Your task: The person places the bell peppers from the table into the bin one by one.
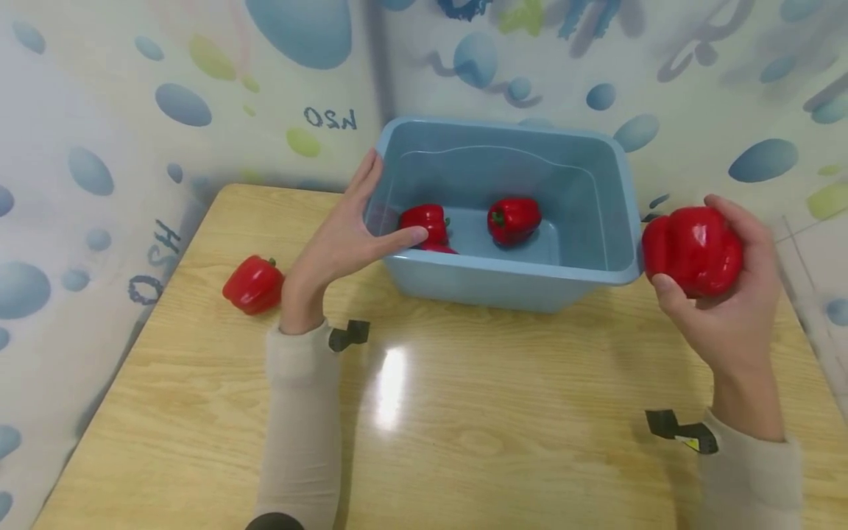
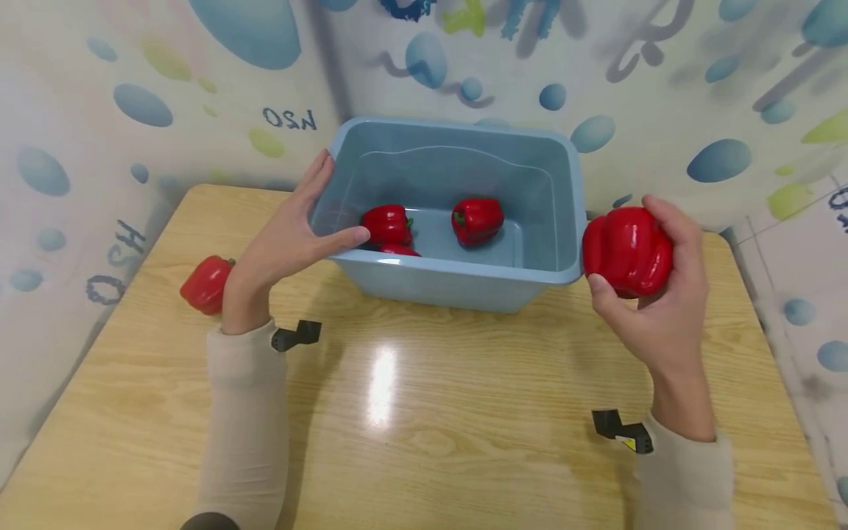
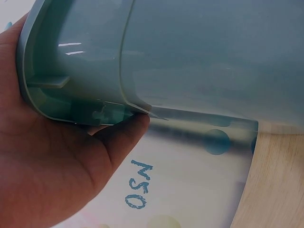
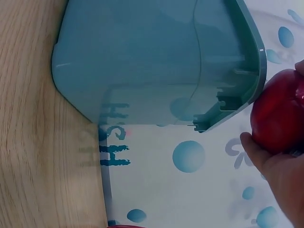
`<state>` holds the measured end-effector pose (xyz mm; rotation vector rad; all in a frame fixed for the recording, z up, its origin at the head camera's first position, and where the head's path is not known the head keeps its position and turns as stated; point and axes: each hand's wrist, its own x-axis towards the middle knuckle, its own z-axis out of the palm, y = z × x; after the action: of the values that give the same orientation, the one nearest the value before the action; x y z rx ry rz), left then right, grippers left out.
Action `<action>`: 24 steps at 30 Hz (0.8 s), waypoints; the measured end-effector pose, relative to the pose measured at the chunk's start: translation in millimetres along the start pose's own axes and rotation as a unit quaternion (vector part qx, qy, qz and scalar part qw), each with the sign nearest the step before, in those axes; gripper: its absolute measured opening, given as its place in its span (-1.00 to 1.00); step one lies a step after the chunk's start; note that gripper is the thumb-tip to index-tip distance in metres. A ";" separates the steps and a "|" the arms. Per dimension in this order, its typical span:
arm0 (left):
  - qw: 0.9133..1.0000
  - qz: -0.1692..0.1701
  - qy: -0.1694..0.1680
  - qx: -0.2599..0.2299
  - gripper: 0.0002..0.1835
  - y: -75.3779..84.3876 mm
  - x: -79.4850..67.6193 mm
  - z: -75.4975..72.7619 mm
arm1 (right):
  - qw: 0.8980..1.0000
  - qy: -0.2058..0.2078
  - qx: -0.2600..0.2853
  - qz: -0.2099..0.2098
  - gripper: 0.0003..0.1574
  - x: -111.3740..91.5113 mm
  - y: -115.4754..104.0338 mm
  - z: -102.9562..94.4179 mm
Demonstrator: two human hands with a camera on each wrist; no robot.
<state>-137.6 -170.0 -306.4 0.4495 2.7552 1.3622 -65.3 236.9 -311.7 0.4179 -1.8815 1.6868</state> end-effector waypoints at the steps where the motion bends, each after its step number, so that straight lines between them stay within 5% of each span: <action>1: 1.000 0.001 0.000 0.000 0.19 -0.1 0.2 0.0 | 1.000 0.002 -0.002 -0.001 0.04 0.3 -0.8 1.4; 10: 1.000 0.003 0.003 0.001 0.19 -0.2 0.7 0.4 | 0.991 0.014 -0.136 0.001 0.02 2.1 0.0 3.0; 19: 1.000 0.001 0.004 -0.001 0.19 0.0 0.2 -1.0 | 0.998 -0.008 -0.065 -0.006 0.01 8.3 -1.5 13.9; 24: 1.000 0.004 0.003 0.002 0.20 -0.7 0.3 0.3 | 0.993 -0.030 -0.115 -0.014 0.03 10.1 1.4 17.1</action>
<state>-138.0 -170.0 -307.1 0.4591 2.7653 1.3619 -77.7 221.8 -307.4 0.4030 -2.0749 1.4319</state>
